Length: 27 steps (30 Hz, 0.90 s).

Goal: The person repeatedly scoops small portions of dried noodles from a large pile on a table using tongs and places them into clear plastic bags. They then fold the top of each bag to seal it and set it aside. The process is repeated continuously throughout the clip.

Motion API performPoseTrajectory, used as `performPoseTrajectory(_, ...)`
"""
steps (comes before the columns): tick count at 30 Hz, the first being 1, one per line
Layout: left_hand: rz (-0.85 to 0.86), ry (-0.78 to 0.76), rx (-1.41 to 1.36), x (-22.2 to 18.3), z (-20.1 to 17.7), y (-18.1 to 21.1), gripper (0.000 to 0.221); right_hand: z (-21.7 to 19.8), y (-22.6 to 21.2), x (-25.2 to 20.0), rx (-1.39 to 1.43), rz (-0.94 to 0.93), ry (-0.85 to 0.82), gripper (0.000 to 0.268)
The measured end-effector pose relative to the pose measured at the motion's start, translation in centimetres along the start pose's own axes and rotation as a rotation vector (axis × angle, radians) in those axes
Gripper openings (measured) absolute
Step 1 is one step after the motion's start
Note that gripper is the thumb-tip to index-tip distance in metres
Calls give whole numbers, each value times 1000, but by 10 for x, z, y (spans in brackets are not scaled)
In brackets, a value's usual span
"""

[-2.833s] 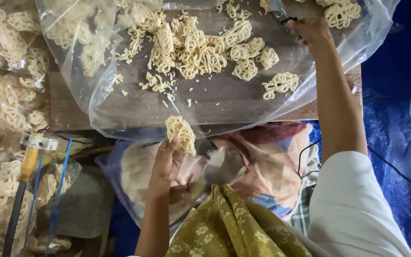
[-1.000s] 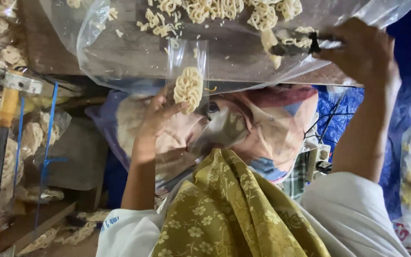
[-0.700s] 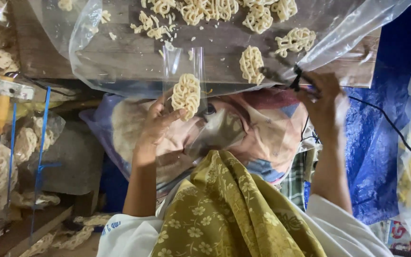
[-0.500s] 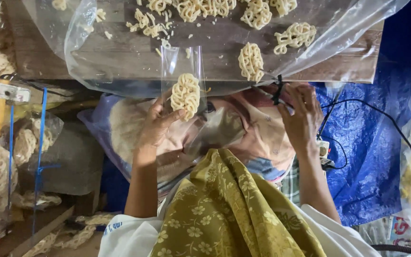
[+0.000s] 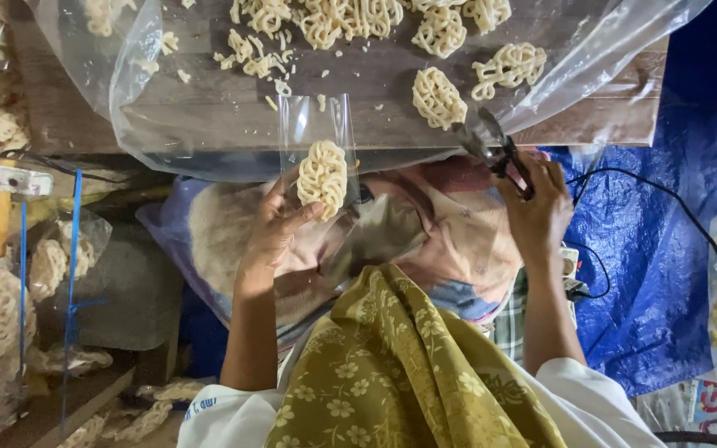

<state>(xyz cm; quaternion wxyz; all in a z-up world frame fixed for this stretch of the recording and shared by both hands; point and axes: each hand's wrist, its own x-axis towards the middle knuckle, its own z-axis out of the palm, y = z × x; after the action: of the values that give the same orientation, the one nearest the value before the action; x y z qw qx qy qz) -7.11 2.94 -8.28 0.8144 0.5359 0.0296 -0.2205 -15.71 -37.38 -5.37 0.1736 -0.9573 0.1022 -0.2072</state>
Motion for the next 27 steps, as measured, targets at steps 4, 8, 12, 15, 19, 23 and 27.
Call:
performPoseTrajectory(4, 11, -47, -6, 4, 7, 4, 69, -3, 55, 0, 88, 190, -280, 44)
performPoseTrajectory(8, 41, -9, 18, 0, 12, 10, 71, -9, 53, 25, 91, 208, -387, 42)
performPoseTrajectory(12, 64, -51, 59, -3, 13, 15, 72, 1, 46, 50, 209, 325, -513, 37)
performPoseTrajectory(15, 74, -52, 79, -7, 13, 21, 72, 11, 30, 59, 405, 368, -542, 38)
performPoseTrajectory(19, 74, -68, 103, -8, 2, 24, 72, 28, 12, 68, 680, 403, -511, 38)
performPoseTrajectory(23, 101, -125, 49, -1, -5, 30, 70, -1, -12, 83, 678, 435, -574, 38)
performPoseTrajectory(27, -20, -260, 173, 9, -4, 73, 76, -43, -32, 122, 423, 289, -594, 33)
